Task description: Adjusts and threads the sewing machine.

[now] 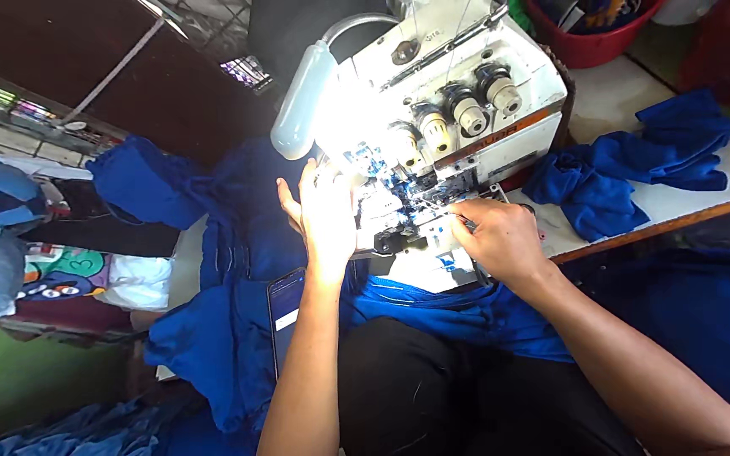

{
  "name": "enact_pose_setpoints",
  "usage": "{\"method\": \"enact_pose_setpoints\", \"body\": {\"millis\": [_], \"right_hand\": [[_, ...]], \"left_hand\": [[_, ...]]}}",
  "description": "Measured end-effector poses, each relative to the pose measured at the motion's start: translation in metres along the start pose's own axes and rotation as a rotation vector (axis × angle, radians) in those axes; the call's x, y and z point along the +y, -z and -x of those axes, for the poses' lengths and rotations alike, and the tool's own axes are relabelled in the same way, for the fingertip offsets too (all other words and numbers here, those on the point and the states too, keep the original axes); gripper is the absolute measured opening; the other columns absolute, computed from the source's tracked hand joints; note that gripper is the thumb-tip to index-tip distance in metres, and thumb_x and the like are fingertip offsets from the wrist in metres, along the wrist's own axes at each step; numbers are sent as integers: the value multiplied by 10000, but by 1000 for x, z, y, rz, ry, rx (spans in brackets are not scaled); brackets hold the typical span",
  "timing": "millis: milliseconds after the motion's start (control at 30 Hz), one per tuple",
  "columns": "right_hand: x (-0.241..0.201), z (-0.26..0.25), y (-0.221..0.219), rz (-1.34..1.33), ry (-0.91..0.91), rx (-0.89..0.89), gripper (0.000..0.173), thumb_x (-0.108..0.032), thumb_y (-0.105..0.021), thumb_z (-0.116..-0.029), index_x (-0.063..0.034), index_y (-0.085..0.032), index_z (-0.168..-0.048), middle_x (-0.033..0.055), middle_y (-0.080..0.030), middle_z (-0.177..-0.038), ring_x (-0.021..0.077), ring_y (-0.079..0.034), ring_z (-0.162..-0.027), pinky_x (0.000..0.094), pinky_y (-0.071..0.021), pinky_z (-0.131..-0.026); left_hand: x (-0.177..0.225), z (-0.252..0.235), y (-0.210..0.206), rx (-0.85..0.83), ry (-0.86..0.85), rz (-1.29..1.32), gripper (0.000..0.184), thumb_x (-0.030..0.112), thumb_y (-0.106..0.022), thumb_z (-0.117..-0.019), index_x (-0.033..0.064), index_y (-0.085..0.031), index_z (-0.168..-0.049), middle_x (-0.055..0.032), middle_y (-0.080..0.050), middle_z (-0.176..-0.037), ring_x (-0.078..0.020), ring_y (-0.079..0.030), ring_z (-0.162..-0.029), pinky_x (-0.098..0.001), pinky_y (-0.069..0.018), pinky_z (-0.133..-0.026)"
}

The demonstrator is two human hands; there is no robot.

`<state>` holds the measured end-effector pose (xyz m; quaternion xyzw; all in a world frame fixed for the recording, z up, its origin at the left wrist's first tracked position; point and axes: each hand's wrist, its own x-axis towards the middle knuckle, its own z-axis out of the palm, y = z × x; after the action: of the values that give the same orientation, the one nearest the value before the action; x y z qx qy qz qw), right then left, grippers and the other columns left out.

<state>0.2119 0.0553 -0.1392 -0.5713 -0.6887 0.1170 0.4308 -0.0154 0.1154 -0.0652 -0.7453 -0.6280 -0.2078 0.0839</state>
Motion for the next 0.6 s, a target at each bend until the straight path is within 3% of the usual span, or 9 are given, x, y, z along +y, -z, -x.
{"method": "enact_pose_setpoints", "body": {"millis": [100, 200, 333, 600], "right_hand": [[-2, -1, -1, 17, -3, -15, 148, -104, -629, -920, -63, -771, -930, 101, -714, -783, 294, -696, -661, 494, -512, -515], [-2, 0, -1, 15, 5, -8, 150, -105, -626, -922, -70, -772, -930, 94, -713, -778, 288, -693, -659, 486, -512, -516], [0, 4, 4, 8, 2, 7, 143, -117, -635, -931, -73, -770, -923, 88, -715, -782, 273, -693, -661, 476, -519, -522], [11, 12, 27, 14, -44, 32, 174, -161, -653, -950, -87, -792, -1026, 90, -751, -866, 269, -710, -696, 497, -550, -570]], "left_hand": [[0, 1, 0, 8, -8, 4, 396, 256, -382, -1089, 75, -634, -1335, -90, -517, -1520, -347, -276, -1522, -637, -30, -1215], [1, 2, 0, 9, 106, 87, 456, 373, -373, -1082, 164, -594, -1421, -97, -413, -1597, -435, -186, -1525, -688, -138, -1160], [4, 1, 1, 24, 166, 103, 463, 418, -391, -1061, 195, -614, -1400, -115, -416, -1591, -484, -170, -1511, -720, -197, -1104], [4, 1, 1, 17, 167, 96, 469, 413, -382, -1062, 197, -606, -1413, -109, -407, -1600, -487, -165, -1511, -724, -212, -1090]]}}
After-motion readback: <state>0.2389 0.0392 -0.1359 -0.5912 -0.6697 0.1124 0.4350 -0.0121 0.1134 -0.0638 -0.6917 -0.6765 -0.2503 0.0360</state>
